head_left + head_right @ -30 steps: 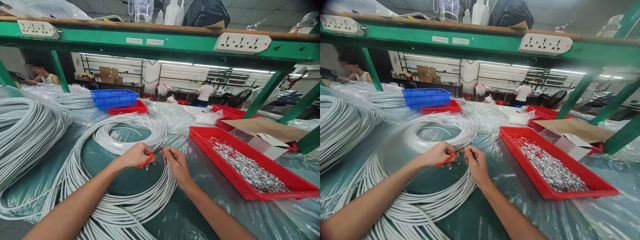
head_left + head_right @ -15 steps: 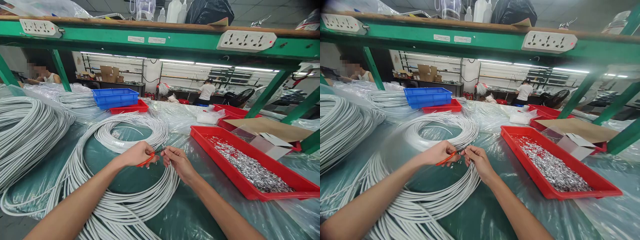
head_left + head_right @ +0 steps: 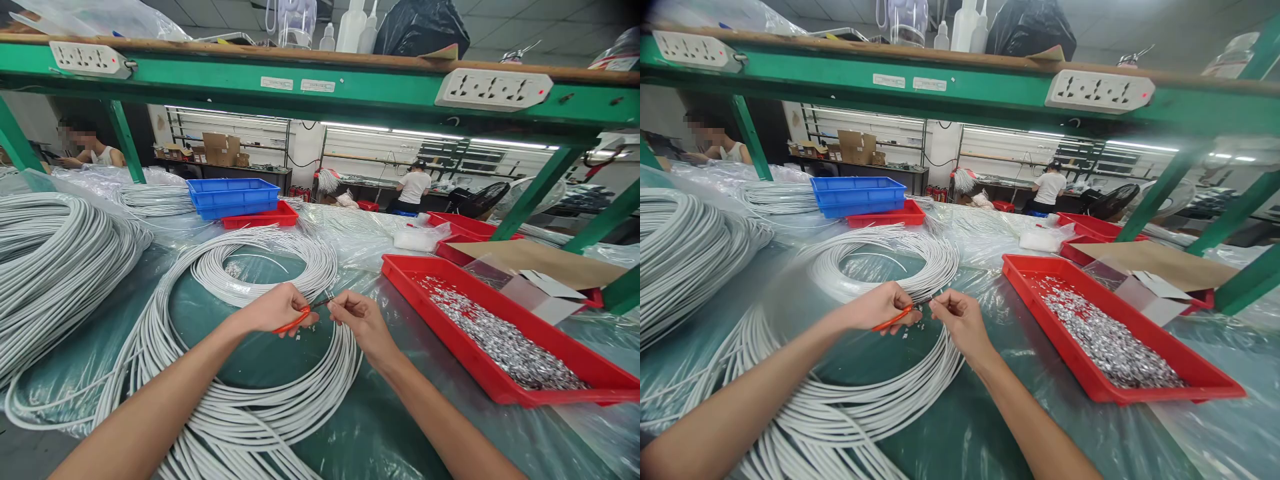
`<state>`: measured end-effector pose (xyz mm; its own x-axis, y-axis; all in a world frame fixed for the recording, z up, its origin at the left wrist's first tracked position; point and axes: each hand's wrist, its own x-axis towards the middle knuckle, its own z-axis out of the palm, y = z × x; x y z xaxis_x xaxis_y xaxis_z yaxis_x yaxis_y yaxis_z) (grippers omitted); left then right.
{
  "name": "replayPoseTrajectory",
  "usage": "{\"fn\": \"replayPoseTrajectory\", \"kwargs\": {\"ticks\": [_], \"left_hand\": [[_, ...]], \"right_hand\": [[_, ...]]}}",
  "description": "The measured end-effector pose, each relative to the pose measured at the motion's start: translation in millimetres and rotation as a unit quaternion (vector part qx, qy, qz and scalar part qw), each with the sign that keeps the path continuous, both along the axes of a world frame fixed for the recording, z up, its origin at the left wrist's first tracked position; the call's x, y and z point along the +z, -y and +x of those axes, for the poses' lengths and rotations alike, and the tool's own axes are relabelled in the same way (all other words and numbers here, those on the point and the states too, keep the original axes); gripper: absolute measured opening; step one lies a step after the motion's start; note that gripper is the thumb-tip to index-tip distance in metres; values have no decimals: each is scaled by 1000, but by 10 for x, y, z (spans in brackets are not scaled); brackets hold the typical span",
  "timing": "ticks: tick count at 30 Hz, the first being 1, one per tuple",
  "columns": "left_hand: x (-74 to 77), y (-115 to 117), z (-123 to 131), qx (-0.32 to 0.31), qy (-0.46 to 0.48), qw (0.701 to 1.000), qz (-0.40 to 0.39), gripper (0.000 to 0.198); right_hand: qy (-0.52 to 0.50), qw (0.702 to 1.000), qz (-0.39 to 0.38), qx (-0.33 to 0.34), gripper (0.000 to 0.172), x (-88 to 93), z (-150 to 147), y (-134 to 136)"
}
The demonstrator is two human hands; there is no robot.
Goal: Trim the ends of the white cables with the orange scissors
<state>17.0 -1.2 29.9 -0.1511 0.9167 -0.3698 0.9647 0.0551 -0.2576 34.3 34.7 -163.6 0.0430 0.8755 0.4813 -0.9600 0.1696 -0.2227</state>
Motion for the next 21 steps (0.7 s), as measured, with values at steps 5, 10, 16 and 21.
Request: {"fn": "replayPoseTrajectory", "kwargs": {"ticks": [5,10,16,21], "left_hand": [[-23,-3,-15,20,-2,1000,0,37],[-41,-11,-36,16,3,1000,14,36],[-67,-5,-32,-26,15,999,17,34],[-67,3,-32,-43,9,999,5,35]], "right_hand": [[85,972,-77,-205,24,11,-40,88],[81,982,-39,-164,24,9,-95,78],[28,997,16,-68,30,9,-130,14],[-18,999,27,27,31,30,-105,-9]]}}
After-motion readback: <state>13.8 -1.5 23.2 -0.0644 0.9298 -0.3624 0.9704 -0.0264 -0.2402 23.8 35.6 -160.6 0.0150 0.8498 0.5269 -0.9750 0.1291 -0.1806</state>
